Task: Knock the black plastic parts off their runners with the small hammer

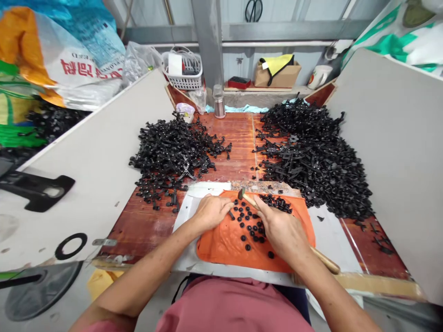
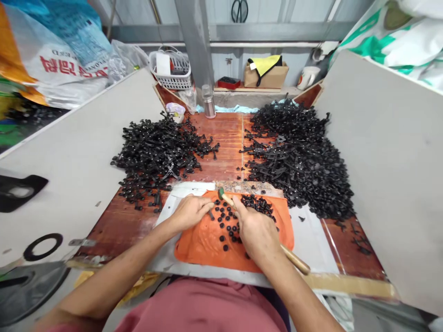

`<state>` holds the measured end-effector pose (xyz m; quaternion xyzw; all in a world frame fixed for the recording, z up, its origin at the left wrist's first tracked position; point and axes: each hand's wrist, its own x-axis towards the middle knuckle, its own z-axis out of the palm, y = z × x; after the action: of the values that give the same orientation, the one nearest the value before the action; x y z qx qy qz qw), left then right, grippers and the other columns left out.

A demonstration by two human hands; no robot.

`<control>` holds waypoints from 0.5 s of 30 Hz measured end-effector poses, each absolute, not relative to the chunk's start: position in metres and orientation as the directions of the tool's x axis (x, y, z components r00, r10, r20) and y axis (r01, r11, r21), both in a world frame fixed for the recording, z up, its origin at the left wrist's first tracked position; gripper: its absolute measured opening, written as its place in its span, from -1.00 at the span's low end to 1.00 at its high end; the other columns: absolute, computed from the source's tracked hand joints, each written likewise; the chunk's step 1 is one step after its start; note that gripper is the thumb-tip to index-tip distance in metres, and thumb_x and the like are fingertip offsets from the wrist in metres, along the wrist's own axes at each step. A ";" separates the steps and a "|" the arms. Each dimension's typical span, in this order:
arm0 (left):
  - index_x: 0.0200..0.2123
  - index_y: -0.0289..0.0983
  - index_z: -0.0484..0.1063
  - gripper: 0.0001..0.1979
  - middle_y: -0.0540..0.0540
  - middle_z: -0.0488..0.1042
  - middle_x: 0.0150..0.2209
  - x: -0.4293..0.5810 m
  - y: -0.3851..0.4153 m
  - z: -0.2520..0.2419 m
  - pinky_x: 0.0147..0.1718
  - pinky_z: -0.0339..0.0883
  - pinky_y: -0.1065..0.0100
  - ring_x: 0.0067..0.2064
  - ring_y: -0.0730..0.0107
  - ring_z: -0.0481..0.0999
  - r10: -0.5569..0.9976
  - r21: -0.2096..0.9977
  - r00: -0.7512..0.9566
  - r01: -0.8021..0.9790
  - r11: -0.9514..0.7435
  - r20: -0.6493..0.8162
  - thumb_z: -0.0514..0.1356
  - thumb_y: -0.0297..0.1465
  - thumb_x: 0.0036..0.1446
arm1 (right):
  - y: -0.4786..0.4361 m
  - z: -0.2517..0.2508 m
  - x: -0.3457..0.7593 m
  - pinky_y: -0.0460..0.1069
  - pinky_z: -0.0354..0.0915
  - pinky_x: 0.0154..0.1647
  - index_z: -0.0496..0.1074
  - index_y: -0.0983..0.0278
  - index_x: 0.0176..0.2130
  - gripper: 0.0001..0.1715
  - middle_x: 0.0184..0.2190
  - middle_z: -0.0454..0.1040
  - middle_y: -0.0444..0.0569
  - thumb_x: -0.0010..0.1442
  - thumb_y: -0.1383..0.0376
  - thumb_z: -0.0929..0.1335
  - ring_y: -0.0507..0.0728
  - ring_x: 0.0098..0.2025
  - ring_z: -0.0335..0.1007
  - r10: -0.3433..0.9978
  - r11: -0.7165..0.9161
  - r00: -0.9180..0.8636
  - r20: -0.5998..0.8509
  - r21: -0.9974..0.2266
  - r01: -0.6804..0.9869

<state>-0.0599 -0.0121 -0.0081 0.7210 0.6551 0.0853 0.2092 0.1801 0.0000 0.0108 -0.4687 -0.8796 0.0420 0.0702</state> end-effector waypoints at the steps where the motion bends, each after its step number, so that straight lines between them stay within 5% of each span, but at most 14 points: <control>1: -0.44 -0.22 0.50 -0.60 -0.01 0.59 -0.43 -0.060 -0.012 -0.009 -0.23 0.16 0.34 -0.33 0.33 0.54 0.981 0.418 0.124 0.907 -0.050 -0.152 0.02 -0.27 0.41 | 0.000 0.010 0.179 -0.04 0.45 -0.34 0.18 0.10 0.42 -0.41 -0.19 0.67 -0.02 0.47 0.25 0.20 0.14 -0.31 0.62 0.828 0.560 -0.550 0.108 -0.160 0.813; 3: -0.46 -0.23 0.48 -0.59 0.00 0.57 -0.46 -0.060 -0.013 -0.012 -0.23 0.15 0.34 -0.35 0.35 0.52 0.982 0.436 0.117 0.899 -0.042 -0.146 0.02 -0.26 0.42 | -0.001 0.009 0.178 -0.06 0.44 -0.30 0.15 0.12 0.44 -0.40 -0.13 0.67 0.00 0.48 0.26 0.19 0.12 -0.25 0.63 0.824 0.566 -0.548 0.144 -0.185 0.803; 7: -0.48 -0.23 0.46 -0.58 0.01 0.53 -0.49 -0.060 -0.013 -0.018 -0.26 0.12 0.34 -0.40 0.37 0.48 0.985 0.453 0.102 0.891 -0.027 -0.141 0.02 -0.25 0.40 | -0.002 0.011 0.174 -0.07 0.35 -0.45 0.27 0.09 0.37 -0.45 -0.32 0.66 -0.06 0.45 0.27 0.22 0.13 -0.41 0.59 0.818 0.573 -0.573 0.037 -0.121 0.810; 11: -0.49 -0.23 0.45 -0.57 0.01 0.53 -0.49 -0.061 -0.014 -0.022 -0.28 0.10 0.34 -0.40 0.37 0.47 0.986 0.480 0.100 0.877 -0.026 -0.130 0.01 -0.25 0.40 | -0.001 0.018 0.174 -0.07 0.40 -0.30 0.19 0.12 0.42 -0.42 -0.21 0.67 -0.02 0.48 0.25 0.18 0.12 -0.29 0.61 0.822 0.570 -0.554 0.133 -0.211 0.794; 15: -0.51 -0.23 0.43 -0.56 0.01 0.51 -0.51 -0.061 -0.016 -0.022 -0.32 0.09 0.35 -0.43 0.38 0.45 0.990 0.485 0.096 0.874 -0.032 -0.108 0.01 -0.24 0.40 | 0.001 0.015 0.175 -0.06 0.36 -0.41 0.27 0.11 0.38 -0.45 -0.36 0.65 -0.05 0.47 0.23 0.19 0.13 -0.42 0.58 0.826 0.564 -0.562 0.050 -0.118 0.817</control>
<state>-0.0615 -0.0161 -0.0220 0.7063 0.6596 0.1307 0.2214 0.1749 0.0009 0.0152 -0.4653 -0.8828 0.0404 0.0498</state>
